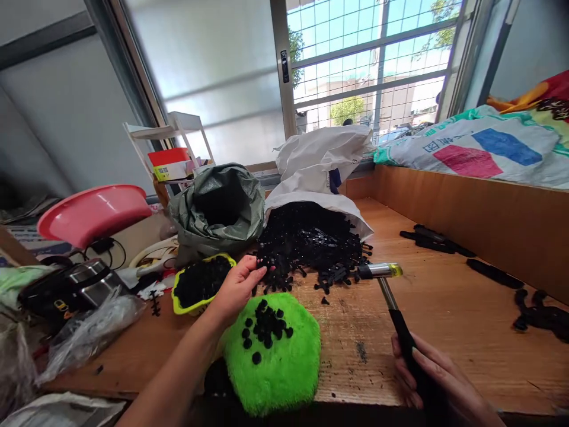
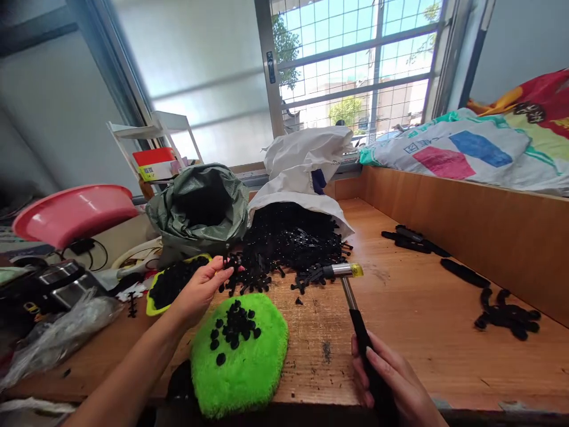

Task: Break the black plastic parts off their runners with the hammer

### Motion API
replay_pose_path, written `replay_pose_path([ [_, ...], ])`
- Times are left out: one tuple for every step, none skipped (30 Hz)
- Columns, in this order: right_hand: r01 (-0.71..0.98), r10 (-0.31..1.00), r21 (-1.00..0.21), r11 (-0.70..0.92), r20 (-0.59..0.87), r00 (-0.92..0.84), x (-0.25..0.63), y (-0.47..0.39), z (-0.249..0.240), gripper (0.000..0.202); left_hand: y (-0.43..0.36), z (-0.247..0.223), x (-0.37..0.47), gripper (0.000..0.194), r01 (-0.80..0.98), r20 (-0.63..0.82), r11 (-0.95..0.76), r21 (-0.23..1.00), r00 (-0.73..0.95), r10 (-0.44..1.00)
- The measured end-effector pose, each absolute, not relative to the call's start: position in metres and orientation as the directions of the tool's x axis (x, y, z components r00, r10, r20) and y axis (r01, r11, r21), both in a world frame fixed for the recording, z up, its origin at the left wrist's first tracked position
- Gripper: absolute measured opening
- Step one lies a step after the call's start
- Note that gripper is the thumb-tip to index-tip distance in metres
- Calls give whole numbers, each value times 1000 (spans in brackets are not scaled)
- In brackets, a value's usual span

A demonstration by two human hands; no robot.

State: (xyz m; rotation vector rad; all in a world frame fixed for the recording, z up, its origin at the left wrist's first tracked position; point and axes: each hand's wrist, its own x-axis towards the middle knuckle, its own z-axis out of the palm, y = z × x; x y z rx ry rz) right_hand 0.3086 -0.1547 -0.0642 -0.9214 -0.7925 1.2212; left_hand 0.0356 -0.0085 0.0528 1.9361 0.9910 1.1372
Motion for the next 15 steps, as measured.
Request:
replay_pose_path([
  [-395, 982, -914, 98, 25, 185, 309, -156, -63, 27, -14, 52, 19, 21, 411, 481, -563, 717, 292, 826],
  [-369, 983, -924, 96, 30, 181, 309, -157, -62, 26, -19, 52, 2, 18, 549, 551, -588, 593, 255, 794],
  [-344, 984, -935, 86, 26, 174, 310, -158, -62, 24, -25, 50, -15, 19, 661, 593, -569, 490, 227, 773],
  [-325, 986, -943, 73, 19, 169, 311, -159, -61, 23, -31, 48, -30, 24, 731, 600, -532, 426, 211, 771],
  [-312, 986, -948, 58, 6, 164, 311, -159, -61, 23, -38, 44, -45, 29, 764, 580, -498, 410, 203, 789],
  [-305, 986, -951, 43, -9, 167, 311, -159, -61, 23, -44, 39, -57, 33, 765, 543, -473, 436, 195, 817],
  [-304, 983, -952, 28, -29, 182, 310, -159, -60, 23, -50, 34, -68, 34, 741, 497, -454, 495, 188, 847],
  [-304, 977, -952, 18, -47, 206, 310, -159, -60, 22, -55, 28, -76, 34, 696, 443, -433, 572, 183, 878],
  [-304, 972, -953, 11, -61, 228, 309, -159, -60, 21, -59, 21, -82, 34, 637, 384, -408, 654, 185, 905],
  [-301, 967, -954, 6, -71, 244, 310, -158, -61, 20, -63, 15, -86, 35, 570, 325, -378, 729, 197, 925],
  [-295, 964, -956, 4, -75, 256, 311, -157, -63, 19, -66, 9, -89, 36, 508, 269, -347, 789, 221, 937],
  [-287, 965, -958, -4, -79, 252, 313, -156, -65, 18, -67, 3, -92, 37, 461, 225, -317, 829, 244, 943],
  [-274, 969, -962, -16, -82, 233, 316, -154, -67, 18, -68, -2, -93, 38, 433, 193, -292, 853, 258, 947],
  [-259, 975, -965, -30, -86, 205, 320, -152, -70, 17, -68, -7, -95, 38, 419, 177, -275, 866, 258, 950],
  [-246, 981, -968, -52, -96, 170, 324, -151, -73, 17, -67, -12, -95, 38, 410, 168, -259, 875, 245, 955],
])
